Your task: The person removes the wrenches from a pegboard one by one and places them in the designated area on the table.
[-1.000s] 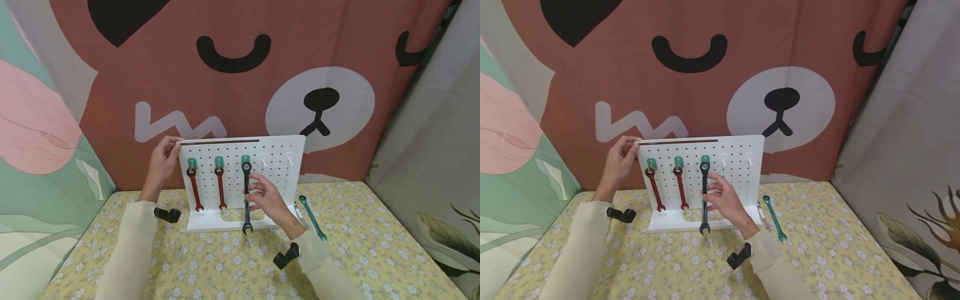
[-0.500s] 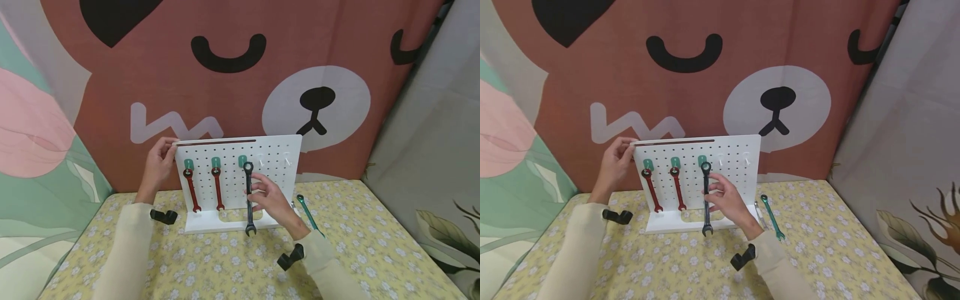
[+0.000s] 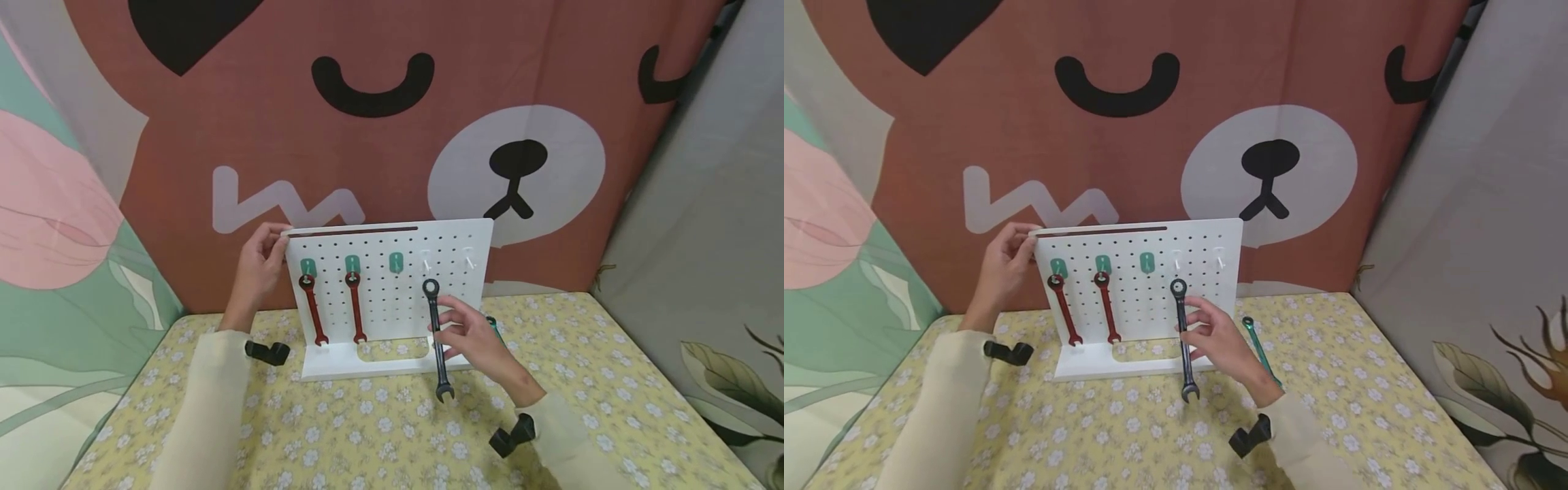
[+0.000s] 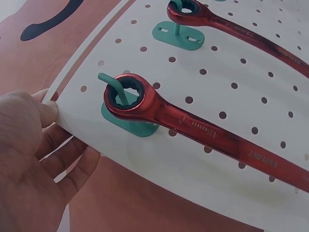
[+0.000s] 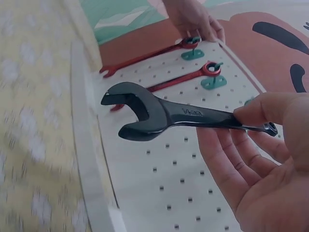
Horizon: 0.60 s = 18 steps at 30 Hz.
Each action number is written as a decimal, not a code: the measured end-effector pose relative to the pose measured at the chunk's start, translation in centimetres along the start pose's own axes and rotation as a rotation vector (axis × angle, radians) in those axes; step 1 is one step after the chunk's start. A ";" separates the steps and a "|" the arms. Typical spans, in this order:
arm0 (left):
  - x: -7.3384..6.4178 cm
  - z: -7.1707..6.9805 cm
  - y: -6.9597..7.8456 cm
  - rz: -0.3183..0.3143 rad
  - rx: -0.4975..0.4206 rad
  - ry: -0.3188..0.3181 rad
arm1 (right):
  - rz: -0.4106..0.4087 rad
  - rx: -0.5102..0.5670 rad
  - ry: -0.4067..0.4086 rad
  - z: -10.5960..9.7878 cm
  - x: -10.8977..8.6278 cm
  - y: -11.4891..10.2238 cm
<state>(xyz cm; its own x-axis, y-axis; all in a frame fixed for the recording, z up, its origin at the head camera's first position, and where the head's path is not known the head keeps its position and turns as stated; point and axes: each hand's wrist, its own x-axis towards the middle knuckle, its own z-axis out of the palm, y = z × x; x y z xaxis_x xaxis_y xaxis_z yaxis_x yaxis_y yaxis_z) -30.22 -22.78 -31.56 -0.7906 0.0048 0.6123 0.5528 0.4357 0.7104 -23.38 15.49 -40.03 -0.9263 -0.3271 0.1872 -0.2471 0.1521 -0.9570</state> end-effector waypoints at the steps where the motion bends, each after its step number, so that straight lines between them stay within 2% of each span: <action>1: 0.0 0.0 0.0 -0.004 -0.002 0.001 | 0.002 -0.014 -0.003 -0.3 -0.2 0.1; 18: 0.1 0.1 -0.2 -0.017 -0.008 -0.002 | 0.049 -0.144 0.044 -5.4 -2.6 1.4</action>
<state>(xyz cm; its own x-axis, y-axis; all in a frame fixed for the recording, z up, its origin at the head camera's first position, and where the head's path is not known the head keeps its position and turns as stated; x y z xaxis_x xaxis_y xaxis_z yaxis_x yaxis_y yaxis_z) -30.40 -22.80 -31.66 -0.8006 -0.0004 0.5992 0.5413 0.4282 0.7236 -22.87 21.59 -40.64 -0.9490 -0.2751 0.1539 -0.2368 0.3001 -0.9241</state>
